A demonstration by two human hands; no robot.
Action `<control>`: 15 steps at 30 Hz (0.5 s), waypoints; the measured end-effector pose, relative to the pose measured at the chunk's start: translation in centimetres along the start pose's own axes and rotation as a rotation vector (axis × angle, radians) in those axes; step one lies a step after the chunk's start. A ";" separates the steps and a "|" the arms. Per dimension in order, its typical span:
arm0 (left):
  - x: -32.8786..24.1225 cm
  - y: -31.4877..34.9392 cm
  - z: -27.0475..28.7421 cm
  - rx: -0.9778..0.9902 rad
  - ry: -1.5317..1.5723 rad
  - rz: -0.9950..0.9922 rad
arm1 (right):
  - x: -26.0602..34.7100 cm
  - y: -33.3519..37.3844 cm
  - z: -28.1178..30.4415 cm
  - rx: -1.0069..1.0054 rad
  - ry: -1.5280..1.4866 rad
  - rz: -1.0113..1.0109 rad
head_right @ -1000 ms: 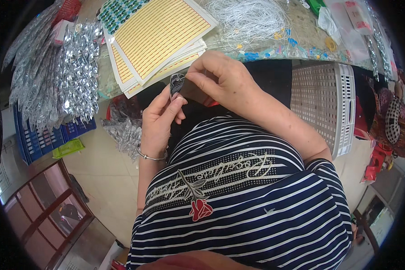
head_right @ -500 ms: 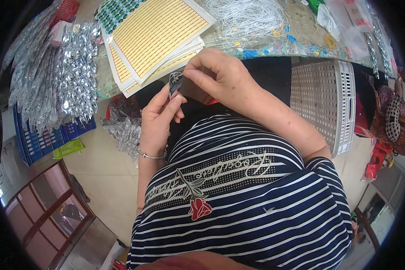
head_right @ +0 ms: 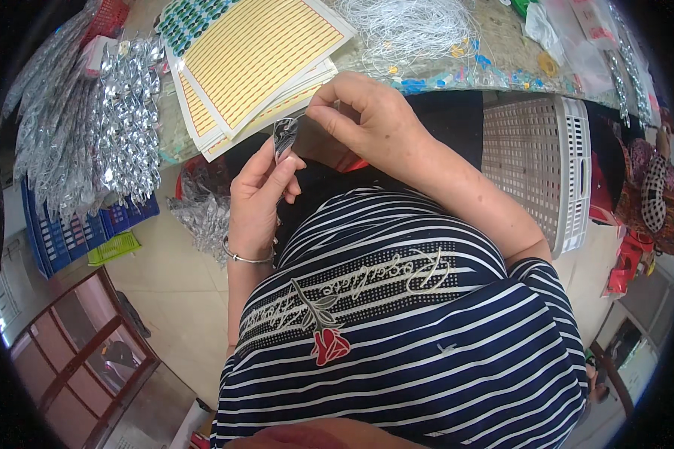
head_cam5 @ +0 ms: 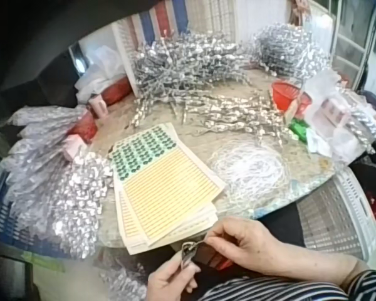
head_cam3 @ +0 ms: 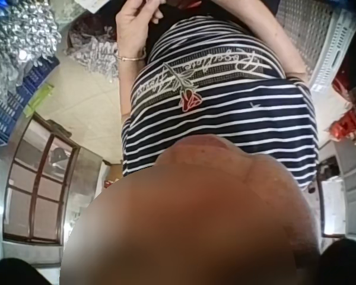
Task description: Assembling silver festive decorations by attaching stickers from a sheet and organizing them.
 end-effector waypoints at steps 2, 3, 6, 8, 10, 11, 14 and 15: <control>0.0 0.0 0.0 0.010 0.006 0.007 | 0.1 0.0 0.1 -0.004 -0.011 -0.004; 0.0 0.0 -0.1 0.004 0.007 0.005 | 0.2 0.0 0.1 -0.004 0.023 0.048; 0.0 0.1 -0.1 -0.003 0.002 0.003 | 0.4 0.1 -0.2 -0.013 0.063 0.136; -0.1 0.1 -0.2 -0.005 -0.005 0.003 | 0.6 0.2 -0.4 -0.021 0.069 0.173; -0.2 0.1 -0.2 -0.006 0.004 0.010 | 0.5 0.3 -0.6 -0.008 0.058 0.157; -0.2 0.1 -0.2 -0.006 0.004 0.010 | 0.6 0.4 -0.6 -0.008 0.058 0.158; -0.2 0.1 -0.2 -0.013 0.000 0.006 | 0.6 0.5 -0.7 0.022 0.057 0.110; -0.2 0.1 -0.2 -0.005 -0.009 0.005 | 0.5 0.4 -0.8 0.025 0.068 0.117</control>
Point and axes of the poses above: each hand's wrist, its own y-axis away from the middle knuckle, its own z-axis out of the back of the hand, x = y × z, the point moved 1 cm from there along -y, towards the middle knuckle, and after that the axes turned 3 degrees about y, right-handed, at the moved point
